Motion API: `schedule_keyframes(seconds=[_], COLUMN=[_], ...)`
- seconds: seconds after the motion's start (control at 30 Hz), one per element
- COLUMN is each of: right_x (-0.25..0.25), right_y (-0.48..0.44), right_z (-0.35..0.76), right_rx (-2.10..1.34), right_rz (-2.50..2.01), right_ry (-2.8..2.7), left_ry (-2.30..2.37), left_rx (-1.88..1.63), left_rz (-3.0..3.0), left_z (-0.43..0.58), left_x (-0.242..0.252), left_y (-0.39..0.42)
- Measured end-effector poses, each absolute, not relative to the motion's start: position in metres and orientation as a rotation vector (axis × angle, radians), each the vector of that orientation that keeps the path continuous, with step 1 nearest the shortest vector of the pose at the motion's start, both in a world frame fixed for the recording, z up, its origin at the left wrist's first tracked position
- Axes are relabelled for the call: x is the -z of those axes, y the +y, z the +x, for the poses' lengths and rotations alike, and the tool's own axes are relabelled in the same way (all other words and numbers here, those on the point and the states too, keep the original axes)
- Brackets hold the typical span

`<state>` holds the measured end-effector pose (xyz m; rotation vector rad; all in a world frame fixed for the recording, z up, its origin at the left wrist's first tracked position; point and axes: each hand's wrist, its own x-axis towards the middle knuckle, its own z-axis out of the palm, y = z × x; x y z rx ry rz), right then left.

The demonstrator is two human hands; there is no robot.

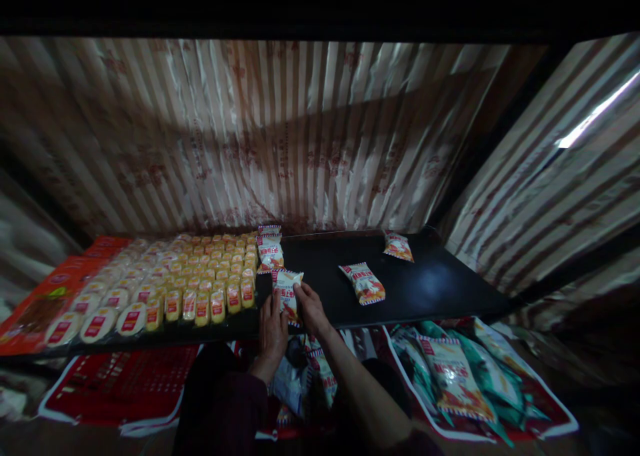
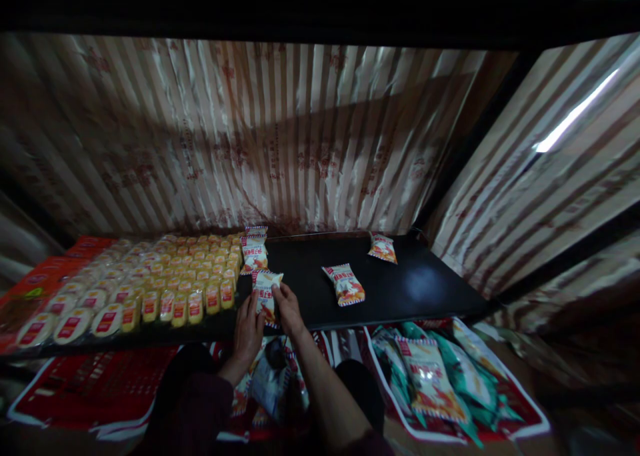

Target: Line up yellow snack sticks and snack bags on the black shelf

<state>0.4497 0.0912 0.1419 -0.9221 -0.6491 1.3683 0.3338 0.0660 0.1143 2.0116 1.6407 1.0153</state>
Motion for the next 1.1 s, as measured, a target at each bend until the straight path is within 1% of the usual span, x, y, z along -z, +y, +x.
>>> schedule_keyframes(seconds=[0.2, 0.4, 0.6, 1.1], right_x=[-0.148, -0.142, -0.128, -0.130], right_y=[0.078, 0.080, 0.093, 0.139], right_z=[0.452, 0.449, 0.446, 0.437], right_rx=[-1.306, -1.224, -1.152, -1.109], right_rz=[-0.948, -1.034, -1.120, -1.131], right_ry=[-0.836, -0.829, -0.780, -0.820], left_ry=[1.639, 1.663, 1.700, 1.752], left_rx=[-1.076, -1.089, -1.060, -1.066], left_rz=[2.009, 1.971, 1.964, 2.090], left_z=[0.334, 0.336, 0.339, 0.338], left_x=[-0.110, -0.113, -0.109, -0.106], left_y=[0.072, 0.073, 0.073, 0.098])
